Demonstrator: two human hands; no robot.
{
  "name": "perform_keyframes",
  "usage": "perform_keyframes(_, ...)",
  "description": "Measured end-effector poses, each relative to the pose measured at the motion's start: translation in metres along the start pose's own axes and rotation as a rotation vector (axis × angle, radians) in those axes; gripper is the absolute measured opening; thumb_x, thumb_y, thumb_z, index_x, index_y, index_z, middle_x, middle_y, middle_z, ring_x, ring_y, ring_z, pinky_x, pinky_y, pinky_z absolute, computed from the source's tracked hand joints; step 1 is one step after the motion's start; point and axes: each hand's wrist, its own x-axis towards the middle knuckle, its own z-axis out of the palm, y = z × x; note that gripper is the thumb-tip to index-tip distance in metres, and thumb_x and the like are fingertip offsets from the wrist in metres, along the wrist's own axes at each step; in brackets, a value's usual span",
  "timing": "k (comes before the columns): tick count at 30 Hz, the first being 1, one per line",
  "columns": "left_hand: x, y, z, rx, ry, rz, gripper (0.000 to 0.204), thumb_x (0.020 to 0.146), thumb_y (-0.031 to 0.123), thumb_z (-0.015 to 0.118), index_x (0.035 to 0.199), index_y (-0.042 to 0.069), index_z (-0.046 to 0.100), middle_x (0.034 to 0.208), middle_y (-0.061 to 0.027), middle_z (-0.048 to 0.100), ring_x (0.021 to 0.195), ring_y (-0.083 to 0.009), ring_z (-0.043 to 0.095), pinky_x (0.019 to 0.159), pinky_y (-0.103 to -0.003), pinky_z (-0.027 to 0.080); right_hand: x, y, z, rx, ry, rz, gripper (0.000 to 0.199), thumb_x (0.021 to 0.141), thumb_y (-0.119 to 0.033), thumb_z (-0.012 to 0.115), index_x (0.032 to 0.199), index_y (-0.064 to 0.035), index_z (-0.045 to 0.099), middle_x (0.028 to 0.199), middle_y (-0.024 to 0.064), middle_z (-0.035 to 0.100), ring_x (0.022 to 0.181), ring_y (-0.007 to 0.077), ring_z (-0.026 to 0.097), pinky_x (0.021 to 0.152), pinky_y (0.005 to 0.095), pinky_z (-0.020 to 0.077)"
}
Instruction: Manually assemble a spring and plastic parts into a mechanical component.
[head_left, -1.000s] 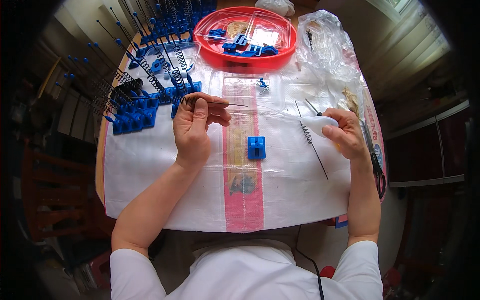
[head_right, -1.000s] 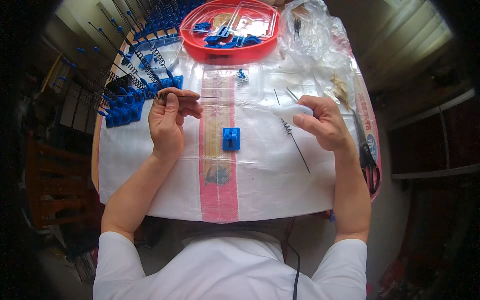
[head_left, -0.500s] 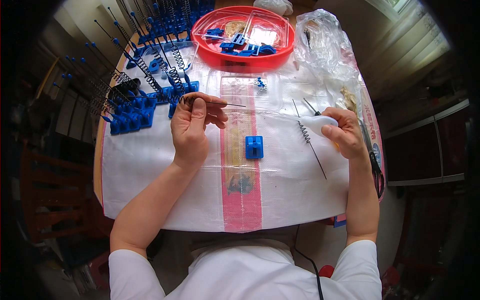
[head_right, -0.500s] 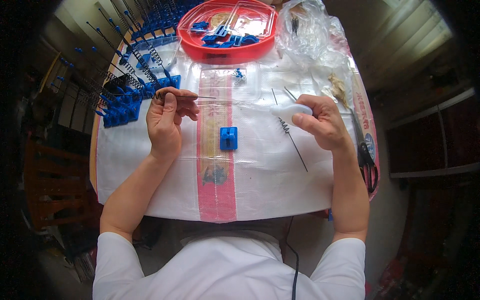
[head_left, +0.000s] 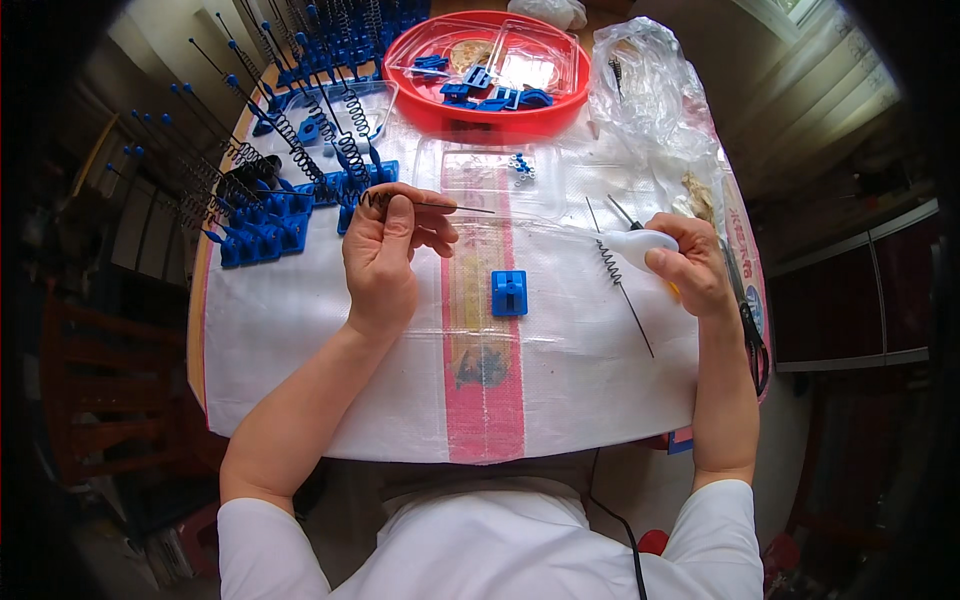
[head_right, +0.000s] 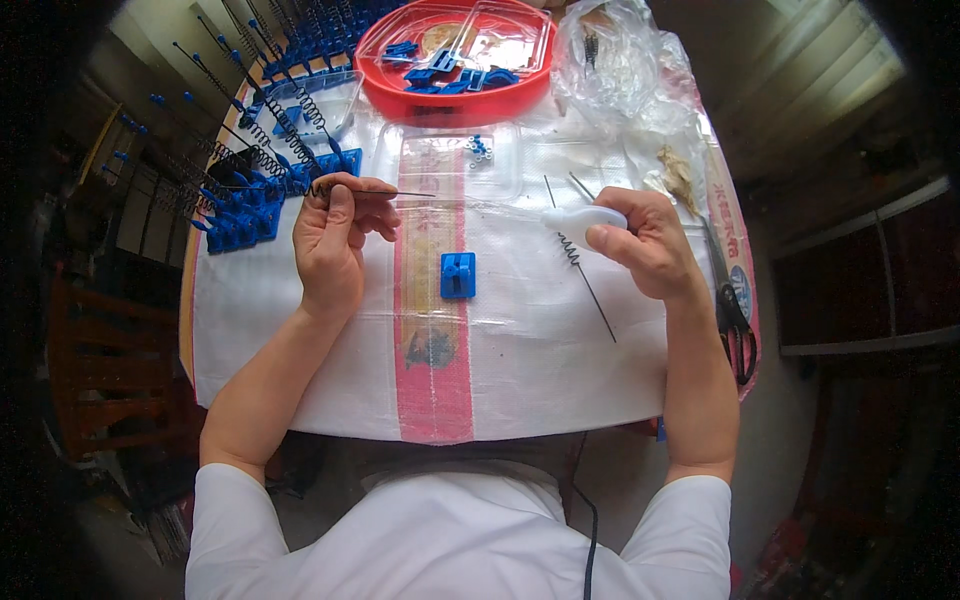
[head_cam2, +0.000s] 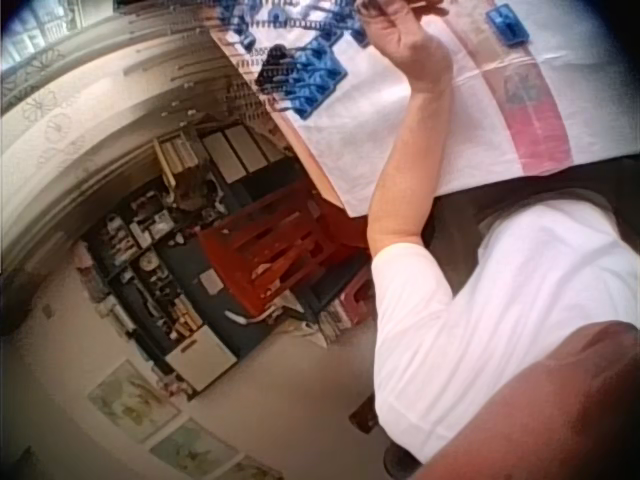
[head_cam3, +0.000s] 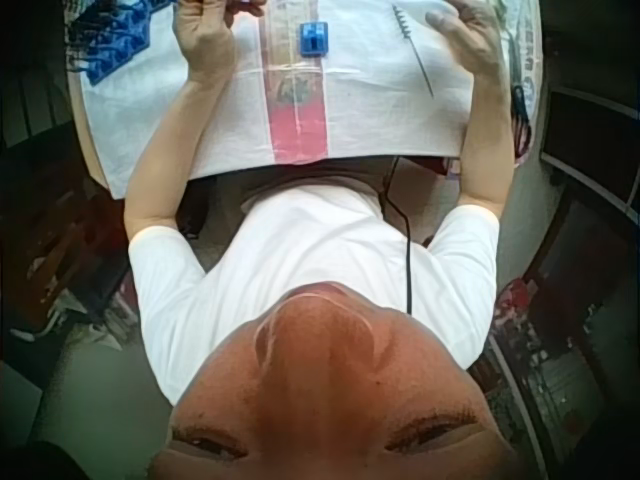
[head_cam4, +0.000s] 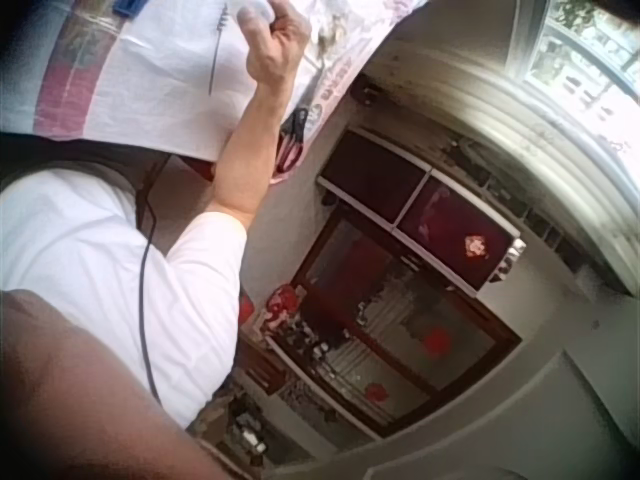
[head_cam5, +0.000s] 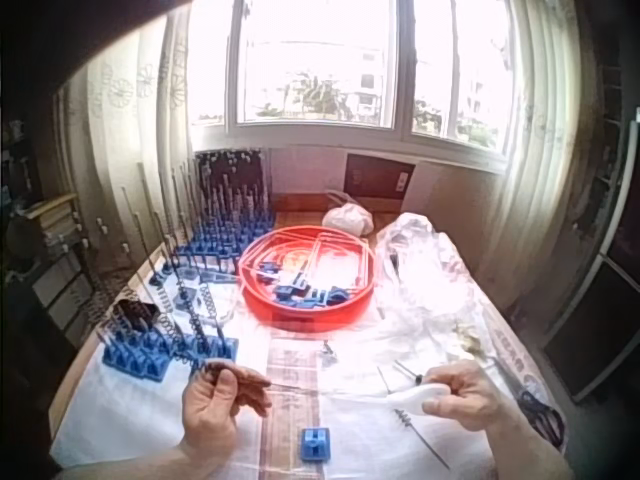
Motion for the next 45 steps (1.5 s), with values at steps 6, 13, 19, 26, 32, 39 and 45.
perform_keyframes(6, 0.0, 0.0, 0.0, -0.012, -0.006, -0.003, 0.019, 0.107, 0.02, 0.042, 0.104, 0.006, 0.055, 0.1, -0.0138, 0.07, 0.078, -0.0159, 0.068, 0.066, -0.029, 0.056, 0.0, -0.001, 0.001, -0.006, 0.003, -0.003, 0.024, 0.081, -0.024, 0.068, 0.08, -0.0004, 0.064, 0.065, -0.005, 0.047, 0.06, 0.0041, 0.039, 0.053, 0.0228, 0.0296)
perform_keyframes(13, 0.0, -0.001, -0.001, -0.028, -0.004, -0.003, 0.018, 0.107, 0.019, 0.042, 0.105, 0.006, 0.055, 0.101, -0.0141, 0.07, 0.079, -0.0168, 0.068, 0.067, -0.03, 0.056, 0.0, -0.002, 0.001, -0.016, 0.007, 0.004, 0.024, 0.081, -0.025, 0.068, 0.079, -0.0007, 0.064, 0.065, -0.005, 0.047, 0.061, 0.0045, 0.039, 0.054, 0.0233, 0.0297)
perform_keyframes(19, 0.0, -0.001, -0.001, -0.031, -0.006, 0.001, 0.017, 0.107, 0.019, 0.043, 0.106, 0.006, 0.054, 0.101, -0.0143, 0.07, 0.079, -0.0169, 0.068, 0.066, -0.03, 0.056, 0.001, -0.001, 0.001, -0.019, 0.009, -0.008, 0.025, 0.081, -0.026, 0.068, 0.079, -0.0011, 0.064, 0.064, -0.005, 0.047, 0.06, 0.0045, 0.039, 0.053, 0.0234, 0.0291)
perform_keyframes(26, 0.001, -0.003, -0.001, -0.033, -0.012, 0.01, 0.017, 0.107, 0.018, 0.042, 0.106, 0.005, 0.054, 0.102, -0.0153, 0.069, 0.08, -0.0173, 0.069, 0.067, -0.03, 0.056, -0.001, 0.002, -0.001, -0.038, 0.013, -0.01, 0.027, 0.08, -0.028, 0.068, 0.077, -0.0015, 0.063, 0.064, -0.005, 0.047, 0.06, 0.0048, 0.039, 0.054, 0.0236, 0.0291)
perform_keyframes(32, 0.001, -0.001, -0.004, -0.017, -0.022, 0.021, 0.019, 0.107, 0.018, 0.041, 0.108, 0.005, 0.054, 0.104, -0.0175, 0.069, 0.081, -0.0182, 0.07, 0.068, -0.029, 0.057, 0.0, 0.0, -0.004, 0.028, 0.02, -0.015, 0.025, 0.081, -0.026, 0.067, 0.079, -0.0016, 0.063, 0.069, -0.0042, 0.05, 0.064, 0.0047, 0.04, 0.056, 0.0226, 0.0299)
perform_keyframes(39, -0.002, -0.001, -0.003, 0.021, -0.02, 0.044, 0.018, 0.107, 0.018, 0.041, 0.109, 0.005, 0.054, 0.104, -0.0172, 0.068, 0.081, -0.0181, 0.069, 0.069, -0.03, 0.057, 0.003, 0.01, -0.006, 0.456, 0.25, -0.036, 0.023, 0.09, -0.017, 0.062, 0.105, 0.0001, 0.065, 0.09, 0.0012, 0.064, 0.073, 0.0071, 0.055, 0.067, 0.0248, 0.0439)
perform_keyframes(45, -0.002, 0.007, 0.0, 0.13, -0.081, 0.132, 0.018, 0.108, 0.016, 0.039, 0.111, 0.005, 0.053, 0.106, -0.0173, 0.067, 0.083, -0.0172, 0.067, 0.07, -0.03, 0.056, 0.016, 0.026, -0.016, 0.485, 0.304, -0.043, 0.018, 0.095, -0.015, 0.064, 0.104, -0.0006, 0.068, 0.081, -0.0017, 0.06, 0.07, 0.0059, 0.052, 0.066, 0.0268, 0.0426)
